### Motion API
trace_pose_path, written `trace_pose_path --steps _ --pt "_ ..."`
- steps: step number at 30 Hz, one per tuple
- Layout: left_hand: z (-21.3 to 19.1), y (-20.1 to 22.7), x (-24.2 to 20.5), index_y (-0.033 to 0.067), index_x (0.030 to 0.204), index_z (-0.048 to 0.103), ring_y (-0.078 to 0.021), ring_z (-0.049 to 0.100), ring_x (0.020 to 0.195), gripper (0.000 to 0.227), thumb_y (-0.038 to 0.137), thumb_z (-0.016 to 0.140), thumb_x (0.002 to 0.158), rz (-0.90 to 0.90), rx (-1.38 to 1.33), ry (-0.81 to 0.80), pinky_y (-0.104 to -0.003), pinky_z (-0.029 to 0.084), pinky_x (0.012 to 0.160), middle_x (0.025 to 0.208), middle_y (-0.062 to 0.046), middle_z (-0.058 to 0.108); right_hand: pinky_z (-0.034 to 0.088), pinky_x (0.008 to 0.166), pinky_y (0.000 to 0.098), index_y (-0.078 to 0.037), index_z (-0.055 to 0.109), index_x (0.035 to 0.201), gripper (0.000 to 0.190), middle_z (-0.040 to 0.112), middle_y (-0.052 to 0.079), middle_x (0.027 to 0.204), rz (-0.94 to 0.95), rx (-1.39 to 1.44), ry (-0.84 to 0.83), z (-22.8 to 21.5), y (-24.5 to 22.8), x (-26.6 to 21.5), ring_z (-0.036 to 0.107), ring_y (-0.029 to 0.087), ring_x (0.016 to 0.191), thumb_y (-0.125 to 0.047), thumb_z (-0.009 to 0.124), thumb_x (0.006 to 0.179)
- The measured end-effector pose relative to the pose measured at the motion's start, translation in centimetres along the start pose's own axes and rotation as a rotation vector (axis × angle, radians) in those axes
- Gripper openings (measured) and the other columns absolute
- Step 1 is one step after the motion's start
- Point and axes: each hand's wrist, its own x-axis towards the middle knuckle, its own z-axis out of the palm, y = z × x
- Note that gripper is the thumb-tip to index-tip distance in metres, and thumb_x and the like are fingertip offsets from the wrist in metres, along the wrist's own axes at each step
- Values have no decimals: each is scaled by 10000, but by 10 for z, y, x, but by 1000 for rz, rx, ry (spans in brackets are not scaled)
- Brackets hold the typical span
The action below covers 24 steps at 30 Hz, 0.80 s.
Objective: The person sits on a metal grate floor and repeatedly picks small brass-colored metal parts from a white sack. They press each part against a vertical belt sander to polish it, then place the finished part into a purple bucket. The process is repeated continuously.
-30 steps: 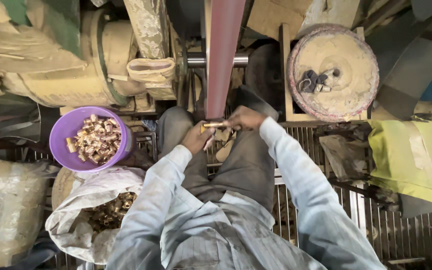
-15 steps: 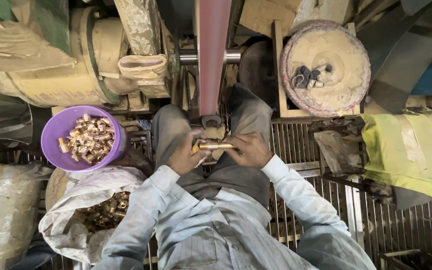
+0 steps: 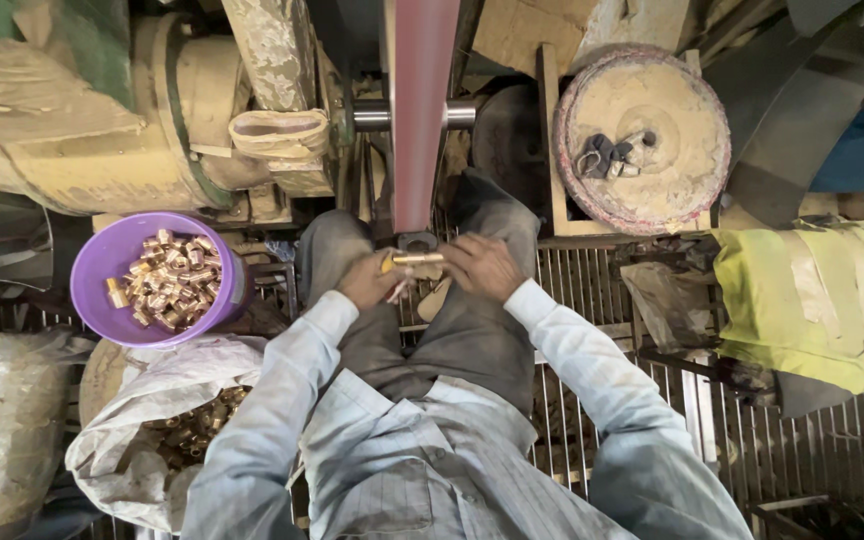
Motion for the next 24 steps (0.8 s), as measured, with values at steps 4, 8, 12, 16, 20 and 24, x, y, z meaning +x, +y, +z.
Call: trace_pose_path --steps 4,8,12,16,20,24 --pt "-3 -19 28 22 1199 622 -139 685 658 250 176 648 1004 20 -182 -3 -285 572 576 857 -76 718 561 755 406 -80 691 1125 281 635 56 958 -48 -42 53 11 16 9 654 267 862 -210 744 882" --pt "-3 -26 38 44 1228 638 -143 661 639 272 186 634 997 -60 -266 28 -297 565 567 855 -75 711 548 696 400 -115 706 1072 231 628 60 933 -24 -81 23 22 26 14 663 260 797 -219 762 874" --pt "-1 -28 39 17 1214 643 -143 634 619 259 178 624 1012 -71 -332 31 -306 543 549 844 -84 693 549 672 395 -118 692 1006 199 615 61 898 -39 -123 8 31 31 14 670 258 776 -248 774 879" --pt "2 -29 39 -8 1191 638 -145 578 572 245 170 611 1024 -32 -357 40 -309 477 497 824 -89 670 533 628 405 -105 702 992 210 617 60 839 -55 -68 1 33 34 14 671 272 753 -274 770 887" --pt "5 -27 39 9 1176 618 -141 562 557 234 183 615 1018 -42 -402 45 -300 448 484 809 -82 651 518 602 435 -112 733 984 201 641 70 806 12 1 -66 32 36 16 672 296 713 -301 752 918" --pt "4 -26 37 0 1130 608 -144 576 571 213 194 607 1042 -49 -390 37 -300 457 499 808 -80 645 526 627 470 -136 779 1019 233 694 91 813 145 74 -194 32 38 20 690 321 725 -338 724 917"
